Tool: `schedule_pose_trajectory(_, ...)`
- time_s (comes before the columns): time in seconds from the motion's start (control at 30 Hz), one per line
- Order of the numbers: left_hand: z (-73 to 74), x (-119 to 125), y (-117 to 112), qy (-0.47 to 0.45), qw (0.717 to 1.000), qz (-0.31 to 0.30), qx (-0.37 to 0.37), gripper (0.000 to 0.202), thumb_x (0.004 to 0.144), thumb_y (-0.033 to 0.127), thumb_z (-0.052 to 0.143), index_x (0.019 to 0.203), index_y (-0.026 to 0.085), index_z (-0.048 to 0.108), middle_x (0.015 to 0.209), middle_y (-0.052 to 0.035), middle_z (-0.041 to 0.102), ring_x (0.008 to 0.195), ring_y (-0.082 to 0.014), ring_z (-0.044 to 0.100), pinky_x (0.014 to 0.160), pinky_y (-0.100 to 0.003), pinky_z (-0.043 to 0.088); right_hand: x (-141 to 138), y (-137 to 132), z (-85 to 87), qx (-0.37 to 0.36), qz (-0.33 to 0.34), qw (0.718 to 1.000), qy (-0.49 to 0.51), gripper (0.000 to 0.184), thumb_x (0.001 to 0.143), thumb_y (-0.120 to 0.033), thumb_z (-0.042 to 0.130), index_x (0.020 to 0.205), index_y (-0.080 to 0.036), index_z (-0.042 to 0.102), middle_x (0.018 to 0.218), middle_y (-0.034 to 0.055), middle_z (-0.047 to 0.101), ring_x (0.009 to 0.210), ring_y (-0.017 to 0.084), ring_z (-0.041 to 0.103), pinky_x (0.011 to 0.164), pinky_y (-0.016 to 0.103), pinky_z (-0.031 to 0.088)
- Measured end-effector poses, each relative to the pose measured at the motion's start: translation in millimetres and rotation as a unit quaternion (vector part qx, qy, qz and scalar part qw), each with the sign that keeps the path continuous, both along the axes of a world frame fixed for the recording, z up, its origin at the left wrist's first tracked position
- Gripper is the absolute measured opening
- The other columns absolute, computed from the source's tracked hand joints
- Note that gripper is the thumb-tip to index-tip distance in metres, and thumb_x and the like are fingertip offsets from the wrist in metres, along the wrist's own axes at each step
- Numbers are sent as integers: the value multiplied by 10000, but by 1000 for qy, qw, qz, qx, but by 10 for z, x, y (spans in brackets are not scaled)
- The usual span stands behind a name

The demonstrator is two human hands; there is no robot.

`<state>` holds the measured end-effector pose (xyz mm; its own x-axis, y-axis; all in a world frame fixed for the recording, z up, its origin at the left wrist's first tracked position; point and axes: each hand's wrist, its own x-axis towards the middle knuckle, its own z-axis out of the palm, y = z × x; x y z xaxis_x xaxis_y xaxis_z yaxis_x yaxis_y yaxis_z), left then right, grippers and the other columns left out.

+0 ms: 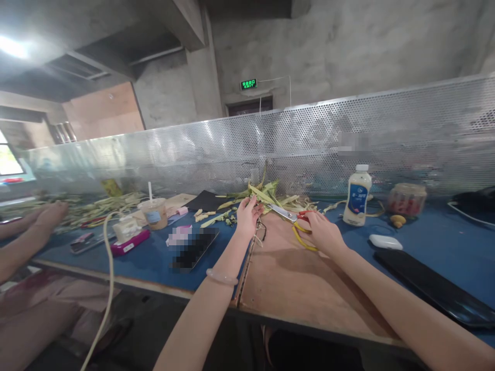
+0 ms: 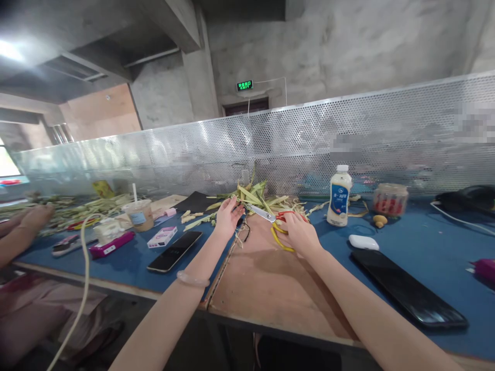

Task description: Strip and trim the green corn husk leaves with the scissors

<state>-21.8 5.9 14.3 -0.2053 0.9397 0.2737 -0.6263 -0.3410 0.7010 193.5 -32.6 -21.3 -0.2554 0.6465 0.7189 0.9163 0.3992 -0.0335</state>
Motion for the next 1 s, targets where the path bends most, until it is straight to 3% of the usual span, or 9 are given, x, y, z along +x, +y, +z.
schedule_pose_trajectory(0.37,19,30,-31,22,1000,-7,11,319,585,260,769,740,174,504,662,28,601,573,-112,615,643,-265,489,-28,-24,19,-4,5,999,33,318,751,-436,588,959,-216,490,1019,71,637,992,234,574,618,296,471)
schedule_pose_trajectory(1.0,40,22,-48,24,1000,-10,10,309,579,252,766,756,173,525,689,15,626,569,-101,611,632,-240,473,-16,-26,20,7,1,1000,3,279,784,-446,566,916,-216,477,956,69,639,936,245,585,584,307,443)
